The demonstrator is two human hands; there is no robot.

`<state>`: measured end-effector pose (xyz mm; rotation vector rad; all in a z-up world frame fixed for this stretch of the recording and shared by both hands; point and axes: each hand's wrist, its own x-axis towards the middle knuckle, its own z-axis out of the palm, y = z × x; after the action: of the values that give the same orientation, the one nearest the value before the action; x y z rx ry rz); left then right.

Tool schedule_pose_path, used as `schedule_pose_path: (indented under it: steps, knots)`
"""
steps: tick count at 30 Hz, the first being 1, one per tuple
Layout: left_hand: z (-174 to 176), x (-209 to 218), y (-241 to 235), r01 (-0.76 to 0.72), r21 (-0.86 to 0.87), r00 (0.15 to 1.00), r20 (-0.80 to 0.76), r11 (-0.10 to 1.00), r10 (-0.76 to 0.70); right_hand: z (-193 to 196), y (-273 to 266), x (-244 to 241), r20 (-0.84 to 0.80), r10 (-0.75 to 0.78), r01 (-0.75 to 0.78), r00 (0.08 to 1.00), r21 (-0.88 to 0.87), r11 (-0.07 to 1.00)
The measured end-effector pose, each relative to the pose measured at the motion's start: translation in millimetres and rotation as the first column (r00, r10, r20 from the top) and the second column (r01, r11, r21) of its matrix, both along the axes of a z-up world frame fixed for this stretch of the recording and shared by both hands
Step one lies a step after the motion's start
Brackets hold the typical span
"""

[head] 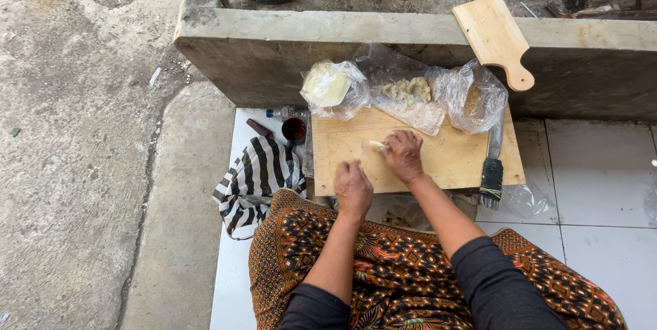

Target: The person prepares small portions of food by hand on a wooden board. The person picks up thin dough sheets, places a small amount of filling from a plastic bag onto each sheet, and folds the dough over the filling by hand. The person repeats this process for several food items, occasionally reaching for more filling or dough sheets.

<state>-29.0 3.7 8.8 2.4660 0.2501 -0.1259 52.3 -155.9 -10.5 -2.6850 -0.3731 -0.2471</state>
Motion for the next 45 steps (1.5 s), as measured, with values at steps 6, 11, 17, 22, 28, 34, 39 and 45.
schedule_pose_path:
  steps: [6, 11, 17, 22, 28, 34, 39, 45]
  knots:
    - [-12.3, -114.7, -33.0, 0.827, -0.211, 0.32, -0.588, 0.522, -0.743, 34.0, -71.4, -82.7, -0.521, -0.004, -0.093, 0.853, -0.159, 0.983]
    - [-29.2, -158.7, -62.9, 0.912, -0.215, 0.151, -0.618, 0.35, -0.772, 38.0, -88.9, -150.5, -0.407, 0.051, -0.1, 0.912, -0.099, 0.99]
    - [-26.4, -145.7, -53.5, 0.819, -0.168, 0.376, -0.564, 0.548, -0.735, 53.3, -65.3, -129.7, -0.129, -0.07, 0.074, 0.989, 0.026, 0.997]
    - [-3.1, -92.2, -9.7, 0.626, 0.046, 0.77, -0.194, 0.779, -0.607, 60.0, 21.4, -35.9, 0.034, 0.048, -0.055, 0.998, 0.287, 0.956]
    - [36.6, -41.8, 64.6, 0.411, -0.058, 0.906, -0.08, 0.91, -0.415, 69.9, 113.2, 74.3, 0.353, 0.129, -0.147, 0.927, 0.024, 0.989]
    - [68.7, -13.1, 88.4, 0.474, -0.147, 0.866, -0.1, 0.868, -0.49, 65.4, 134.4, 130.0, 0.226, 0.251, -0.2, 0.941, -0.226, 0.953]
    - [85.0, 1.2, 98.0, 0.423, -0.229, 0.897, -0.029, 0.877, -0.441, 44.1, 88.8, 137.1, -0.194, 0.142, -0.053, 0.971, 0.405, 0.913]
    - [89.2, -3.5, 98.1, 0.43, -0.267, 0.888, -0.05, 0.863, -0.458, 50.9, 11.0, 72.8, -0.533, 0.189, 0.27, 0.825, 0.664, 0.698]
